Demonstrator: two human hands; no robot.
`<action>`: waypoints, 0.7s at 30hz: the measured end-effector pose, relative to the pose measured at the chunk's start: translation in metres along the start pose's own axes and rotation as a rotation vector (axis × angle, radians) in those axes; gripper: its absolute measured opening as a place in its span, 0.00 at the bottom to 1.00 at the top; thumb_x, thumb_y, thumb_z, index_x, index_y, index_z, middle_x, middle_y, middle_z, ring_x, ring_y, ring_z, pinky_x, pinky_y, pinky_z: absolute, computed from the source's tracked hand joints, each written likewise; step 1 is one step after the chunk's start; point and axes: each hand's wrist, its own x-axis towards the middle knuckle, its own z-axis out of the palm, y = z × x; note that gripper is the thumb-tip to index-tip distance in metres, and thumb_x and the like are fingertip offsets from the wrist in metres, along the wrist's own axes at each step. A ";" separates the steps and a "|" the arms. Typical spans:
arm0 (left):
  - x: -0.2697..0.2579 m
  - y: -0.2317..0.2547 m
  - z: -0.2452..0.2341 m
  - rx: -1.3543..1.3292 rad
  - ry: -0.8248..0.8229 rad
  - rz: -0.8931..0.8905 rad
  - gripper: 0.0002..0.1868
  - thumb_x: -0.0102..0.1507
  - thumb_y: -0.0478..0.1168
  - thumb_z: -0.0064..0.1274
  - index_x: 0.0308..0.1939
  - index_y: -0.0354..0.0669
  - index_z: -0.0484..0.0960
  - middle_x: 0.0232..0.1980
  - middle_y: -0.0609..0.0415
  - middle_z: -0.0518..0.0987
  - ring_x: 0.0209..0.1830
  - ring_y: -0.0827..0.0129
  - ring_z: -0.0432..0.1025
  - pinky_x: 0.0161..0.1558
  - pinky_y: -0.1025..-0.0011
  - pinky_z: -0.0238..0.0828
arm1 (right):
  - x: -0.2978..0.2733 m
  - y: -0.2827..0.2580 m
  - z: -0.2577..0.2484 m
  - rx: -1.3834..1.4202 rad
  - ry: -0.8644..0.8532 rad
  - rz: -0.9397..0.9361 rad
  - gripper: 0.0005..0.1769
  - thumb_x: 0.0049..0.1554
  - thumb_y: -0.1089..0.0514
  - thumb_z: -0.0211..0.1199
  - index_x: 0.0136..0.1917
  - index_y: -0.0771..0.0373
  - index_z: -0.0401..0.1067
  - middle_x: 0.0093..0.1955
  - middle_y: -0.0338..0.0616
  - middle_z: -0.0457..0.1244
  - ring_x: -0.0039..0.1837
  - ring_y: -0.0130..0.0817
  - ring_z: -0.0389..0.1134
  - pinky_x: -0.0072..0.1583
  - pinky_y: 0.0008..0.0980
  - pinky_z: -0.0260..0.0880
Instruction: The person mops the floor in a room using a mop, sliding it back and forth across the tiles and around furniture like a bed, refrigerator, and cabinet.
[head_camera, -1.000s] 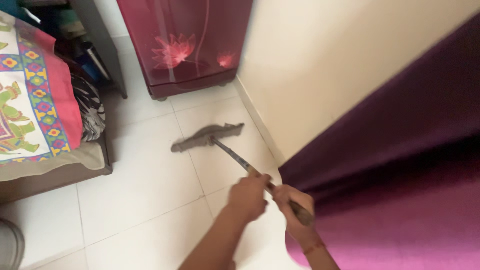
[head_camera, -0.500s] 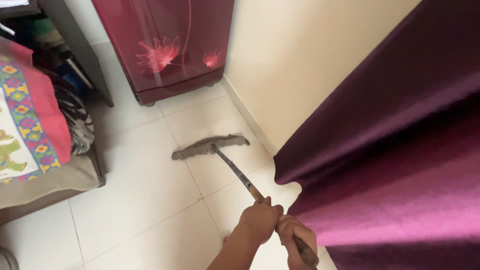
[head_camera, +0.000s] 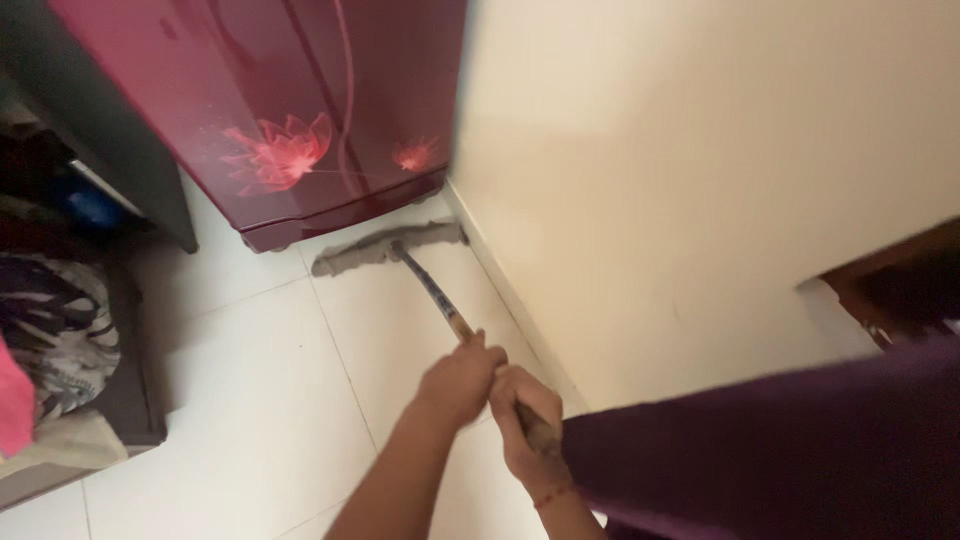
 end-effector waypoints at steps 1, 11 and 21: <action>0.012 -0.001 -0.010 -0.019 -0.031 -0.072 0.12 0.64 0.39 0.51 0.51 0.51 0.79 0.73 0.41 0.65 0.63 0.50 0.71 0.58 0.57 0.71 | 0.015 0.005 -0.002 0.003 0.000 0.005 0.13 0.62 0.72 0.54 0.35 0.68 0.61 0.38 0.41 0.57 0.40 0.26 0.54 0.42 0.27 0.55; 0.043 0.039 -0.059 0.190 -0.273 0.263 0.16 0.46 0.53 0.65 0.32 0.50 0.87 0.39 0.49 0.84 0.46 0.50 0.79 0.49 0.50 0.74 | 0.028 -0.031 -0.023 0.033 0.001 -0.010 0.16 0.64 0.66 0.55 0.34 0.66 0.61 0.37 0.38 0.57 0.38 0.23 0.52 0.39 0.25 0.53; -0.091 0.060 -0.060 0.048 -0.412 0.290 0.24 0.52 0.58 0.62 0.29 0.38 0.88 0.35 0.40 0.84 0.40 0.47 0.81 0.46 0.56 0.78 | -0.096 -0.082 0.001 0.185 -0.012 0.067 0.18 0.64 0.63 0.54 0.31 0.63 0.61 0.33 0.40 0.55 0.32 0.22 0.50 0.33 0.25 0.49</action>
